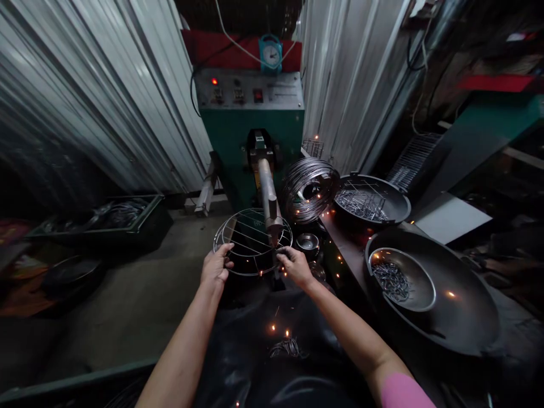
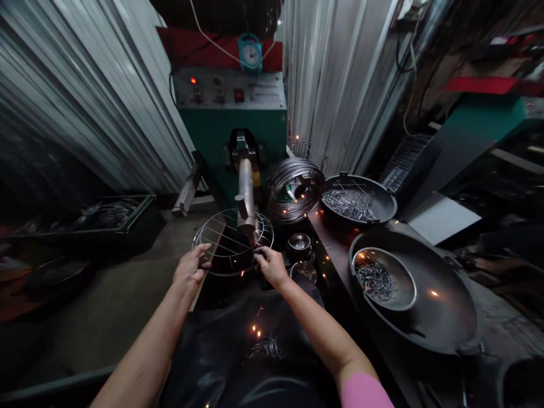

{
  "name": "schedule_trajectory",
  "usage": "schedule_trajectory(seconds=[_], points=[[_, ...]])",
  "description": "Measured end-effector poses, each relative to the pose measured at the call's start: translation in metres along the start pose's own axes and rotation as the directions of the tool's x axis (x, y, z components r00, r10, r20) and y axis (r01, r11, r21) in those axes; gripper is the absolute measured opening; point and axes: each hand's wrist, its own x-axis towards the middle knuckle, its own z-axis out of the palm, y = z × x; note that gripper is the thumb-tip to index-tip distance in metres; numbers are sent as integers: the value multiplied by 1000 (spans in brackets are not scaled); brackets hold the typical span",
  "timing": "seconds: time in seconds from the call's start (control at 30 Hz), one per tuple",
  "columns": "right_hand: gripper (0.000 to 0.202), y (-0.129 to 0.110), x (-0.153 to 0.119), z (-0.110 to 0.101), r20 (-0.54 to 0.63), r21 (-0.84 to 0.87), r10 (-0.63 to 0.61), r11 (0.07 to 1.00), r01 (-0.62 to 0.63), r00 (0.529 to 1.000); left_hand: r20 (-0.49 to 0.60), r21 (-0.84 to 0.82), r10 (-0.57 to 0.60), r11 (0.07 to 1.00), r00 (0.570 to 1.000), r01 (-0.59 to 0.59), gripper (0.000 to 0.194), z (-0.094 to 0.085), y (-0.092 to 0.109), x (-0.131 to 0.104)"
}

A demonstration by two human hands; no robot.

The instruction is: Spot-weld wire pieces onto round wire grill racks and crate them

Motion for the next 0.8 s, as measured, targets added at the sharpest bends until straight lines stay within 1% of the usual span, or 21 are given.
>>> schedule_trajectory(seconds=[0.13,0.27,0.37,0.47,0.57,0.67,0.73,0.8], points=[[13,-2,5,-3,-16,-29,-38,999,37,999,20,-25,-40,999,999,40,39,4,-1,0],[12,-4,5,-7,-24,-72,-83,994,81,996,42,-57,-38,998,998,40,40,8,-5,2],[13,-2,5,-8,-25,-126,-124,985,120,992,29,-64,-33,997,999,34,41,7,-8,5],[15,2,5,-7,-26,-121,-132,984,128,991,28,-57,-45,997,999,46,38,5,-12,9],[16,5,5,-5,-26,-65,-105,993,103,994,15,-54,-40,998,999,40,36,5,-14,12],[21,5,1,-8,-89,47,-64,997,68,994,-1,-54,-32,998,999,32,37,5,-15,11],[28,5,-5,-17,-158,106,-27,993,44,987,-3,-53,-25,998,1000,25,38,6,-14,10],[34,9,-14,-31,-193,110,22,994,-1,981,2,-49,-11,999,1000,11,37,6,-14,10]])
